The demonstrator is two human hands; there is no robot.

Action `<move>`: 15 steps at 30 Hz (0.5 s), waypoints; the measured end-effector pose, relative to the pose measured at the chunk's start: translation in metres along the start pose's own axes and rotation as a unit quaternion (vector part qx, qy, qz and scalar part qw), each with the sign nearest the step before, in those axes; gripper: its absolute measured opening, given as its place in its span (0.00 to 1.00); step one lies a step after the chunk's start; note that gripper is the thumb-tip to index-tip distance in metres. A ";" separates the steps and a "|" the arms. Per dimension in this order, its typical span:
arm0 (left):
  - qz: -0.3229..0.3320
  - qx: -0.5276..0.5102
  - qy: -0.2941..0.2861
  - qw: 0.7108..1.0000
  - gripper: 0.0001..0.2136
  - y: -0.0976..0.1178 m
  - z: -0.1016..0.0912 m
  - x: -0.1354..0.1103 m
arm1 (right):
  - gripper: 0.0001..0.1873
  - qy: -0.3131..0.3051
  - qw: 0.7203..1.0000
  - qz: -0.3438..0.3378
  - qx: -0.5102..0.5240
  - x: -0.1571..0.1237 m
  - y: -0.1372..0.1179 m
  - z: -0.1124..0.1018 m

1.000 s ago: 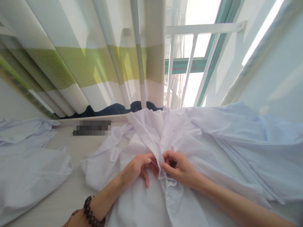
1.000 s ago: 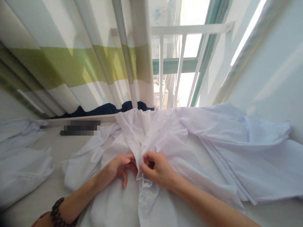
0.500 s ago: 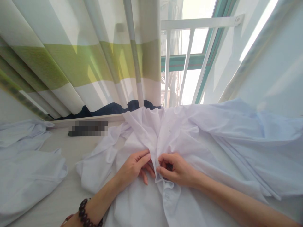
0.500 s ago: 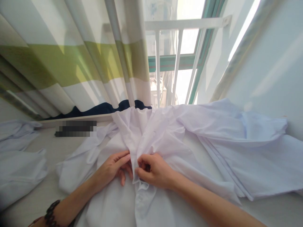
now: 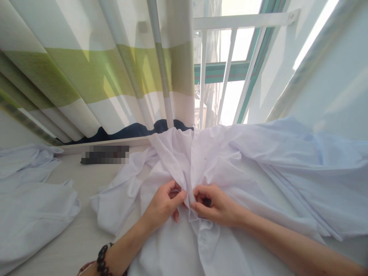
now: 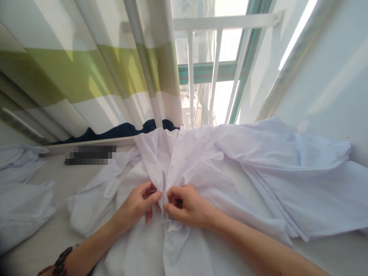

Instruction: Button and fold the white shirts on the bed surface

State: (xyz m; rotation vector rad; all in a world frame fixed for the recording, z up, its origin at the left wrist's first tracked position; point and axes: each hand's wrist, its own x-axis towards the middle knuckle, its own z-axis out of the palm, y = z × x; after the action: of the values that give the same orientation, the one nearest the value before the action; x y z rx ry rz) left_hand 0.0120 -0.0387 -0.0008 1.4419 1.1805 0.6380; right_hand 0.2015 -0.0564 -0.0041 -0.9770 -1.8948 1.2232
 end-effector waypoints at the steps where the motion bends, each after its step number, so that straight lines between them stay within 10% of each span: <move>1: 0.000 0.011 0.015 1.000 0.14 0.000 0.002 0.000 | 0.11 0.009 1.000 0.006 0.024 -0.001 0.000 0.001; 15: -0.013 -0.037 -0.101 0.994 0.12 0.001 -0.007 -0.001 | 0.09 0.054 0.997 -0.005 -0.054 -0.002 0.011 0.011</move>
State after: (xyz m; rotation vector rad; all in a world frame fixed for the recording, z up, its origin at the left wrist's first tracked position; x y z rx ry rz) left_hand 0.0054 -0.0365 0.0018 1.3928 1.0053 0.4996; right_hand 0.1961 -0.0593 -0.0186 -1.0666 -1.8942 1.0504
